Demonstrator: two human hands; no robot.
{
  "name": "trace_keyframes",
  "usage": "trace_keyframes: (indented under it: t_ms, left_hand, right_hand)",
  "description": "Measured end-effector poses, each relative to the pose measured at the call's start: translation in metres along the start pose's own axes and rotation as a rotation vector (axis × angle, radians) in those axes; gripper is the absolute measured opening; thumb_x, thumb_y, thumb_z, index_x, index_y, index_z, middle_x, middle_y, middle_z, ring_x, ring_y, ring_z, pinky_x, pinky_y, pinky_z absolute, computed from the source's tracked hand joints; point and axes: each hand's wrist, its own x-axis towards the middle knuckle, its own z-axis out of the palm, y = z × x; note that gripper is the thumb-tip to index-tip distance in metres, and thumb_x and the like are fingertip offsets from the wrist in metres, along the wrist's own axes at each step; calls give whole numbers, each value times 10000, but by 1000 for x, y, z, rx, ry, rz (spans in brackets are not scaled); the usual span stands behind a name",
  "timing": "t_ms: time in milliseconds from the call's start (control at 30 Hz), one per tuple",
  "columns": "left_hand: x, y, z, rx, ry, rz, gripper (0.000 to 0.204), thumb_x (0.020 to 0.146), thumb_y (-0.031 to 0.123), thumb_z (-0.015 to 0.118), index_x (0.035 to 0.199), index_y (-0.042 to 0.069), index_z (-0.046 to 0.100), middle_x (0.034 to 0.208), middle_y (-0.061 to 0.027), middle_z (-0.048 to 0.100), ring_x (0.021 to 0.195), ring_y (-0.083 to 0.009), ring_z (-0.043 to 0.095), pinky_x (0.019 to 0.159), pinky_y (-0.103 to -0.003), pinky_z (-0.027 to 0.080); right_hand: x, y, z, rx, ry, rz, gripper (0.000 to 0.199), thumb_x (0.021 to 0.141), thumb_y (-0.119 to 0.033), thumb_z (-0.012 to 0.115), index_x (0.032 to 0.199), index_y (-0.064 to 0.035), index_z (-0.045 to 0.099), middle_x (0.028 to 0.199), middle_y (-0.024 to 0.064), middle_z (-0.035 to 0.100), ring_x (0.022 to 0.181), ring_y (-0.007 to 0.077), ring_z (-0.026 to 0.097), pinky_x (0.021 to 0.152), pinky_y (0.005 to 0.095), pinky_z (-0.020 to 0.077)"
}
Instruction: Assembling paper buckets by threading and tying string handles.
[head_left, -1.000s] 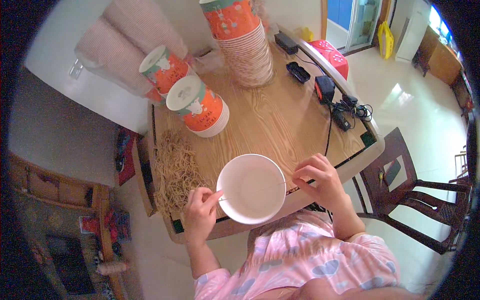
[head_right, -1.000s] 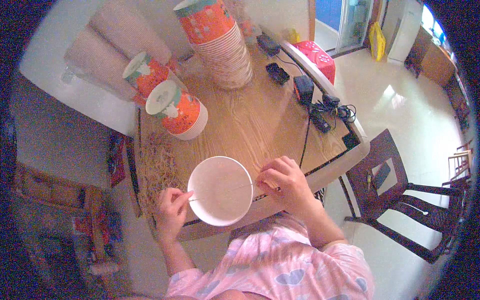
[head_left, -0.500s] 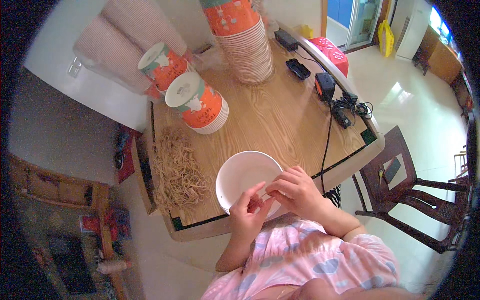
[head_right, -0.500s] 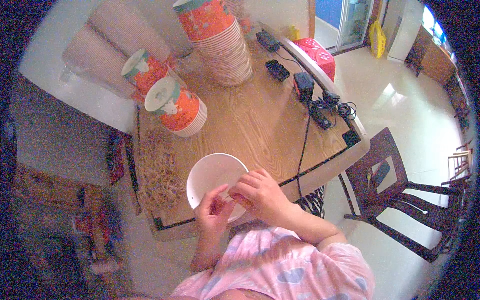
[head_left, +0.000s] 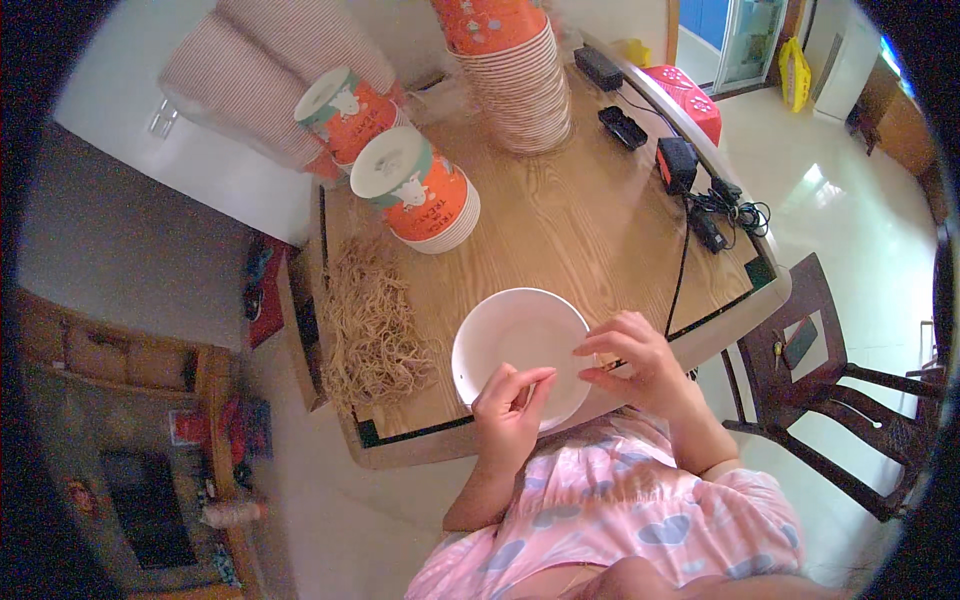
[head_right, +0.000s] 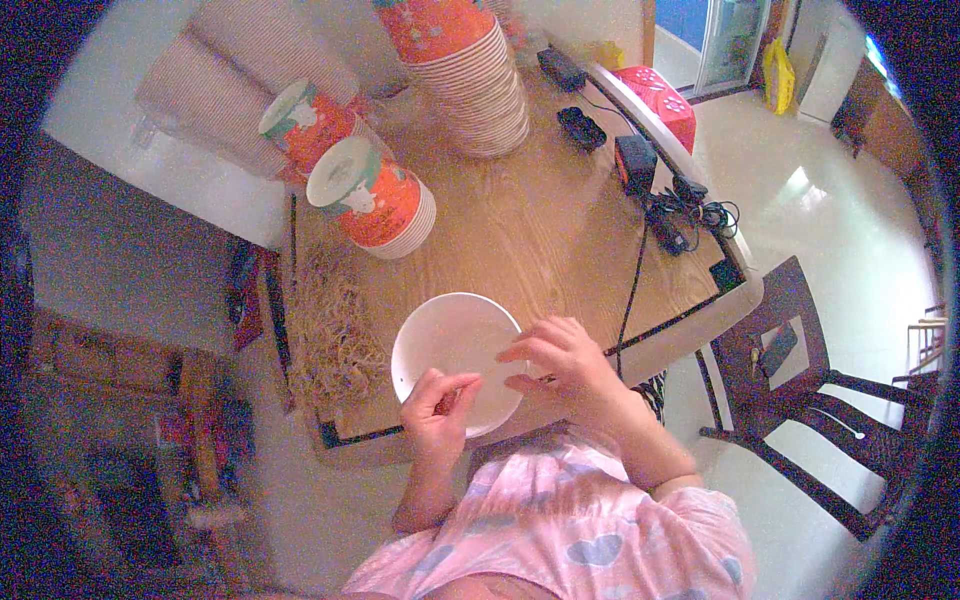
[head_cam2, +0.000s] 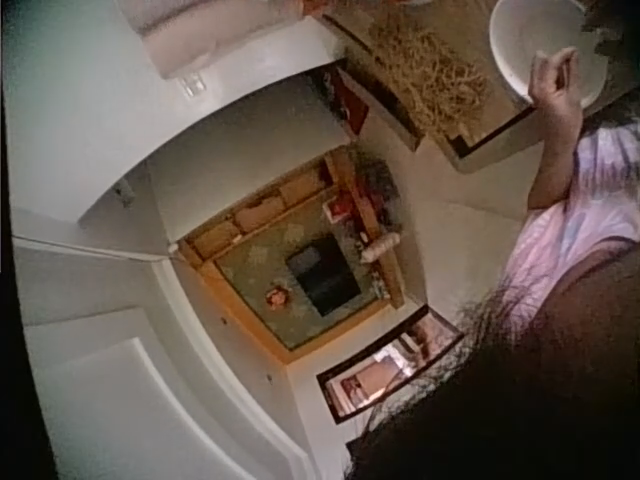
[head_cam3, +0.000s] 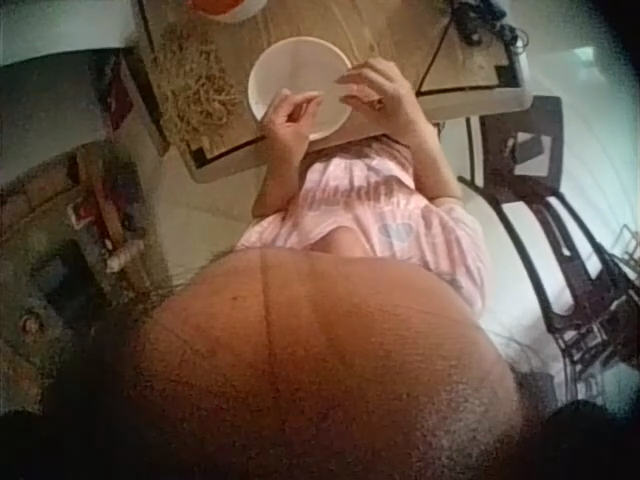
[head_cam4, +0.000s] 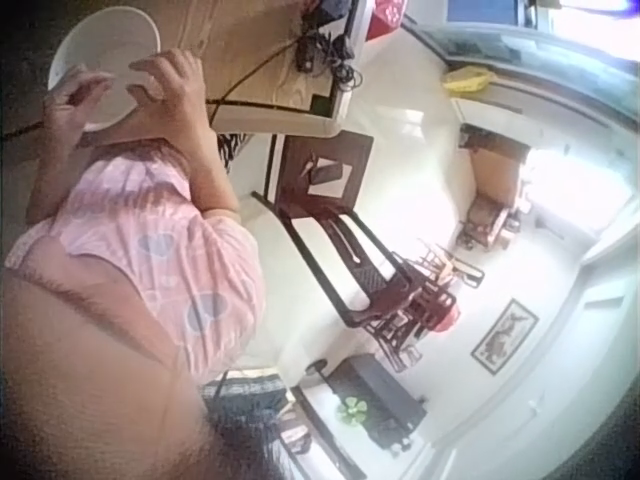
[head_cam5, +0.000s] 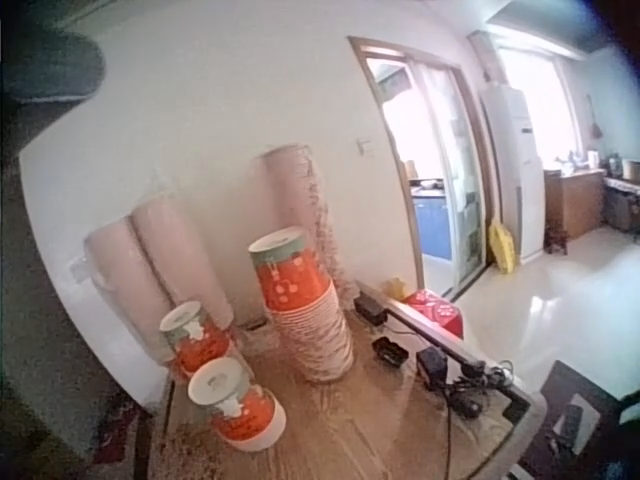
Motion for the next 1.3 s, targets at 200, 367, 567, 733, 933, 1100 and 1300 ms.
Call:
trace_keyframes:
  t_ms: [200,367,567,733,933,1100,1300]
  left_hand:
    - [2,3,-1,1,-30,-12,89,715,20,671,794,54,650,576,0,398,495,-73,351,446,-224,278]
    - [2,5,0,44,-55,25,101,714,17,670,805,60,653,585,-5,424,498,-78,367,446,-224,292]
    - [5,-2,1,-107,-79,-18,62,743,9,648,800,32,635,636,-1,482,547,-53,433,468,-195,341]
    - [15,11,7,-248,-111,-85,48,744,2,637,748,19,593,669,4,507,608,-40,461,539,-177,371]
    - [21,20,7,-138,-126,-62,61,725,33,673,711,50,616,631,43,478,569,-32,419,500,-174,323]
    - [18,16,13,-99,-90,87,78,713,18,681,773,61,654,608,46,421,512,-30,352,442,-191,270]
    - [21,20,16,-14,-72,137,119,692,17,683,795,74,659,576,15,401,491,-68,358,438,-220,286]
  right_hand:
    - [0,11,13,-18,-47,-39,173,670,-99,690,820,-88,603,797,44,572,757,222,537,702,330,385]
    - [-1,12,12,-2,-53,-38,141,687,-93,673,803,-79,594,754,32,570,749,215,537,702,328,384]
    - [0,4,14,-5,0,-36,133,684,-96,676,802,-81,614,773,28,584,738,198,538,717,324,384]
    - [-2,17,15,-43,79,-219,191,668,-121,693,841,-70,630,702,22,565,658,177,526,713,322,378]
    - [-4,16,8,-48,101,-184,103,717,-123,638,805,-85,601,647,34,504,632,202,509,698,344,371]
    - [-8,19,12,6,104,-158,73,745,-102,593,756,-57,537,650,58,476,635,233,494,706,369,362]
    - [-7,20,15,3,108,-114,91,753,-95,576,737,-48,500,681,81,469,668,263,480,699,380,356]
